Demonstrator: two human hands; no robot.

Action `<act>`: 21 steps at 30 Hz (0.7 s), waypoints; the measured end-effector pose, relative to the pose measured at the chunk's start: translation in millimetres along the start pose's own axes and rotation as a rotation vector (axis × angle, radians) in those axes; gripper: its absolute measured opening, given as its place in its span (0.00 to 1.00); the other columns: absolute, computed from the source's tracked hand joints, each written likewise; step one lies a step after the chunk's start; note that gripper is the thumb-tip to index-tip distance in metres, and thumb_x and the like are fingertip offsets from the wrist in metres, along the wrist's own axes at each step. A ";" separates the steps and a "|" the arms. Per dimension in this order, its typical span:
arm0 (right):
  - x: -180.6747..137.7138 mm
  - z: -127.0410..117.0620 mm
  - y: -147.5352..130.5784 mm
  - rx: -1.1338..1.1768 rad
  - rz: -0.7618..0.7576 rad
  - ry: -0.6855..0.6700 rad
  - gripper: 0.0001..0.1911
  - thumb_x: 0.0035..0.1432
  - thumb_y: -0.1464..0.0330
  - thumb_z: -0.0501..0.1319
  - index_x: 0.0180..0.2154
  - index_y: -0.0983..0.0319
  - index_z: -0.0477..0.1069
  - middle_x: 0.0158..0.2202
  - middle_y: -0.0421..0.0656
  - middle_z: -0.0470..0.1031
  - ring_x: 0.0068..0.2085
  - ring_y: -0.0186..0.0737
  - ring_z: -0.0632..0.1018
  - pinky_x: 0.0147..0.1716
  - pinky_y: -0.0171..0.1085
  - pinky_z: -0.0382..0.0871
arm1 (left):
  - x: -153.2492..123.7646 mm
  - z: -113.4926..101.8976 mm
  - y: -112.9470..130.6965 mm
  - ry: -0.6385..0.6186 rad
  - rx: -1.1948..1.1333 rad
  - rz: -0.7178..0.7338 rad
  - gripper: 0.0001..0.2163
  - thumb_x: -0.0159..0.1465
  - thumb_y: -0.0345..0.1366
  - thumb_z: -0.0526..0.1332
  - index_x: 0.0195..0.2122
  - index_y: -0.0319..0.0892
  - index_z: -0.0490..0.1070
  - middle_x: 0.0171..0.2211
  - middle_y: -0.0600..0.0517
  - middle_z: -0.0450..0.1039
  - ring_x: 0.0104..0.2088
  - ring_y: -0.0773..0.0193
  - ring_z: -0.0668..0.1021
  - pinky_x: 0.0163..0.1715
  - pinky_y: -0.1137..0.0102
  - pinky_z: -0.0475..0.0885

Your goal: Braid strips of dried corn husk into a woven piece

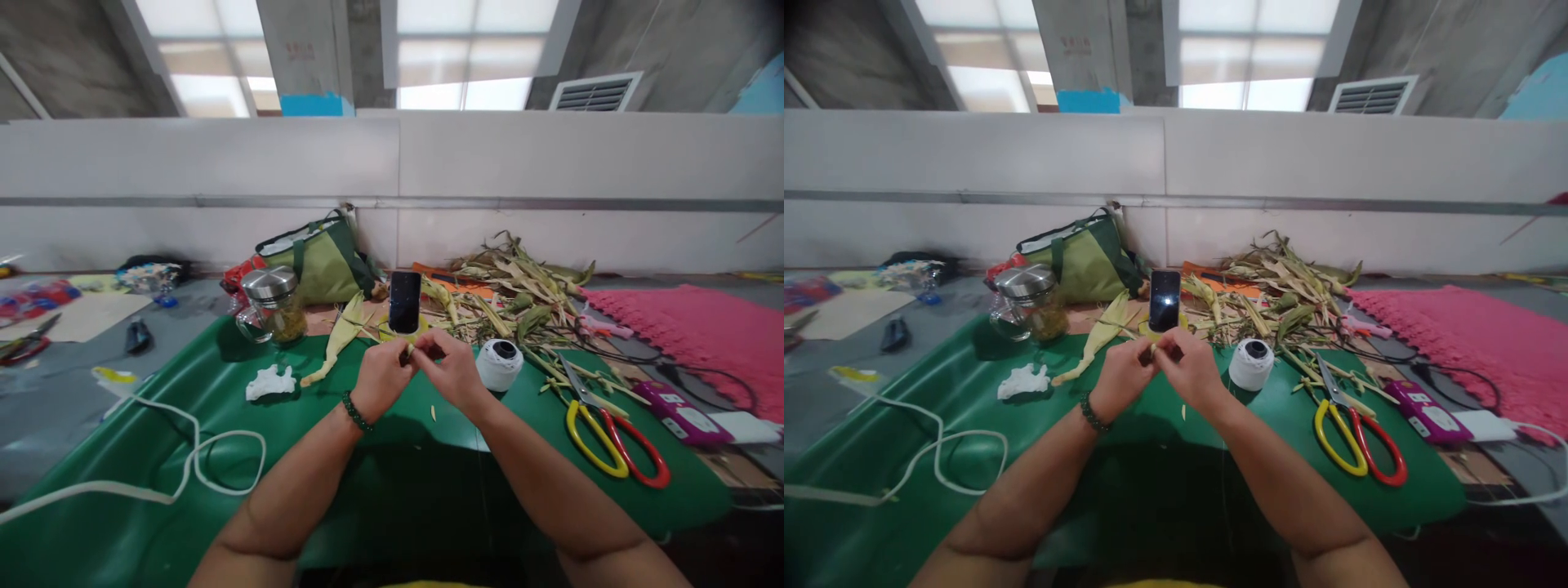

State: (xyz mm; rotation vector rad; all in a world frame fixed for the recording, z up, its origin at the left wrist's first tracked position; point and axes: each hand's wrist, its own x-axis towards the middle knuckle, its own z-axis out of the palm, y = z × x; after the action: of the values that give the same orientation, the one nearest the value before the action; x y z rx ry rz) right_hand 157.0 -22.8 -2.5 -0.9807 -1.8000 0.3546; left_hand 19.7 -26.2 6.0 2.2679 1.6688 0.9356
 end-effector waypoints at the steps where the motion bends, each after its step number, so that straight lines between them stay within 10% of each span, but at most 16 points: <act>1: -0.2 -1.9 -0.5 0.023 0.010 -0.017 0.04 0.55 0.69 0.58 0.28 0.60 0.70 0.26 0.41 0.74 0.27 0.35 0.74 0.28 0.33 0.68 | 0.2 0.0 -0.1 -0.003 0.026 -0.008 0.08 0.58 0.31 0.59 0.22 0.41 0.67 0.22 0.52 0.71 0.24 0.66 0.70 0.27 0.72 0.59; 21: -1.1 -0.6 7.4 -0.155 -0.216 -0.028 0.06 0.55 0.75 0.55 0.30 0.60 0.68 0.28 0.42 0.72 0.29 0.36 0.73 0.30 0.33 0.67 | -1.6 -3.9 4.1 -0.076 0.062 -0.015 0.06 0.57 0.28 0.60 0.23 0.41 0.66 0.23 0.52 0.71 0.25 0.66 0.70 0.27 0.71 0.58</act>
State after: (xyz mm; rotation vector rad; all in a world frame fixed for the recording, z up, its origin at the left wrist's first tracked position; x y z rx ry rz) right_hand 161.1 -19.1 -7.5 -0.8790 -1.9602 0.0951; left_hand 20.5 -30.0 10.5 2.2970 1.7030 0.7947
